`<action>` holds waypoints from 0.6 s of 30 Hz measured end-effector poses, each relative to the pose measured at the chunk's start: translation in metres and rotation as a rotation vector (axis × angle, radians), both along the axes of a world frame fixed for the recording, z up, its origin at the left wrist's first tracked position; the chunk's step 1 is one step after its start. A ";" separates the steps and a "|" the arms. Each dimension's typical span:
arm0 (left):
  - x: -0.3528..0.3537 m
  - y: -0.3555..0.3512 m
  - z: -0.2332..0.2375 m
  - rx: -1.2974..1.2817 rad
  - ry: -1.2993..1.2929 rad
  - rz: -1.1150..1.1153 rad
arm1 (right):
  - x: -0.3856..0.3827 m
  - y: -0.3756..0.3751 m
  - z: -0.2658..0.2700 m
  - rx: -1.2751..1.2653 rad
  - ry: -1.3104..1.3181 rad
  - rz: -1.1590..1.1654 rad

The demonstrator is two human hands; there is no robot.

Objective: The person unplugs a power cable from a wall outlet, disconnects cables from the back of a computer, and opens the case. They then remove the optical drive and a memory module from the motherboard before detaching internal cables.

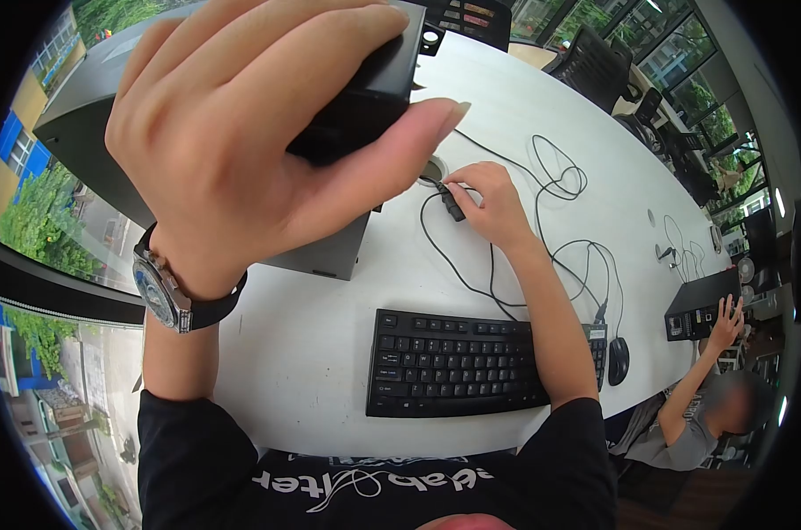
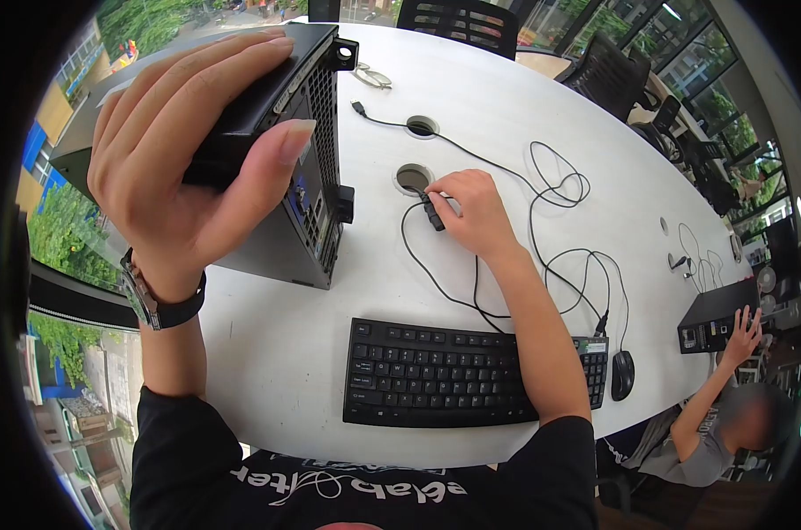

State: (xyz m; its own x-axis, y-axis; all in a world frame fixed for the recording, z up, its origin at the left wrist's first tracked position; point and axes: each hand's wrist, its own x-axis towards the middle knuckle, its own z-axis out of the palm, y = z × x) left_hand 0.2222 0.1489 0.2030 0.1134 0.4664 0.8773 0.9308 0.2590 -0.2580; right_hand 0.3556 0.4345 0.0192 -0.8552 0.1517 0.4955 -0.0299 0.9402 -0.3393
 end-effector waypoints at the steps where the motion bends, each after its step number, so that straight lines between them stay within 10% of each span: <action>1: 0.000 0.000 0.000 0.000 0.001 0.001 | 0.000 0.000 0.000 0.005 0.016 0.009; 18: -0.010 0.002 -0.014 0.117 0.039 -0.051 | 0.000 0.003 0.005 0.008 0.119 -0.004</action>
State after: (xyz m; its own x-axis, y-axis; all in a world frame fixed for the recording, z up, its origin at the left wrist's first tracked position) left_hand 0.2118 0.1508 0.1892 0.1696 0.3536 0.9199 0.9332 0.2424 -0.2652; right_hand 0.3551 0.4378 0.0241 -0.7894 0.1510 0.5950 -0.0658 0.9429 -0.3265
